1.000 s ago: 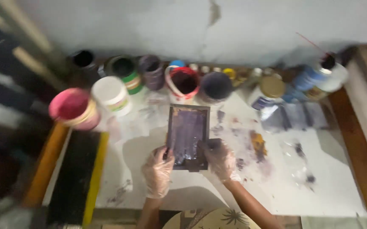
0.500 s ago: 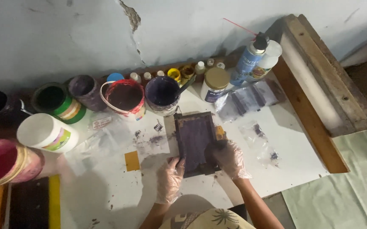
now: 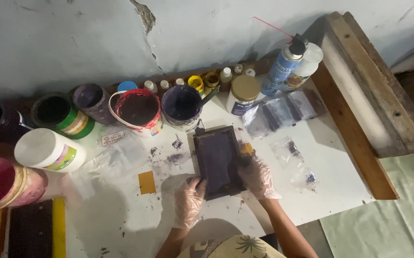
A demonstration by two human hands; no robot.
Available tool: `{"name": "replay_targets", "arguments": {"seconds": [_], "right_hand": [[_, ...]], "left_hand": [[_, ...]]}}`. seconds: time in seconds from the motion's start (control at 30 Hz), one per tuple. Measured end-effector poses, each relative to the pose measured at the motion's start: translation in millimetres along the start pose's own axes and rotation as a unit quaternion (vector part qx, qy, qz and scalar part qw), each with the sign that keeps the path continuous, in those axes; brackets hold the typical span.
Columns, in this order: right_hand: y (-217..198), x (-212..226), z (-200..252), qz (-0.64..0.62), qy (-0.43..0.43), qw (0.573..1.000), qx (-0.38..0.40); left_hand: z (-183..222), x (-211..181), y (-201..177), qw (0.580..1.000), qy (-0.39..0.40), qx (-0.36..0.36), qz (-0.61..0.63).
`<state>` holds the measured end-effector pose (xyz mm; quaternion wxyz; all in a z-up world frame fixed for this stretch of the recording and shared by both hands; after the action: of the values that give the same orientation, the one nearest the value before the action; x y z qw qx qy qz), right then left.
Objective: Preparing a screen for printing by applying and spreading ink using a manual spatula tool.
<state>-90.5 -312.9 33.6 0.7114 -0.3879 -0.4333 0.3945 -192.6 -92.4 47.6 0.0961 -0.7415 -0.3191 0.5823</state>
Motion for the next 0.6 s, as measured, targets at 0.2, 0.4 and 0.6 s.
{"name": "replay_targets", "arguments": {"seconds": [0.2, 0.4, 0.6], "right_hand": [[207, -115, -100, 0.073, -0.011, 0.922, -0.379], [-34, 23, 15, 0.045, -0.005, 0.999, 0.012], [-73, 36, 37, 0.001, -0.04, 0.996, 0.076]], "left_hand": [[2, 11, 6, 0.999, 0.02, -0.01, -0.033], [2, 16, 9, 0.999, 0.009, 0.02, -0.041], [4, 13, 5, 1.0, 0.013, 0.001, 0.009]]}}
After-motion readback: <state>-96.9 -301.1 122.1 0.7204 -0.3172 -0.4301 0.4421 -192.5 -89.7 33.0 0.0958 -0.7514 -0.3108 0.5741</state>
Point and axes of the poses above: each hand's wrist, its own z-axis away from the middle knuckle, its own y-axis out of the palm, x = y × z, the point moved 1 cm from there along -z, towards the middle knuckle, and after that the axes turned 11 degrees about z, right-handed, at the moved point
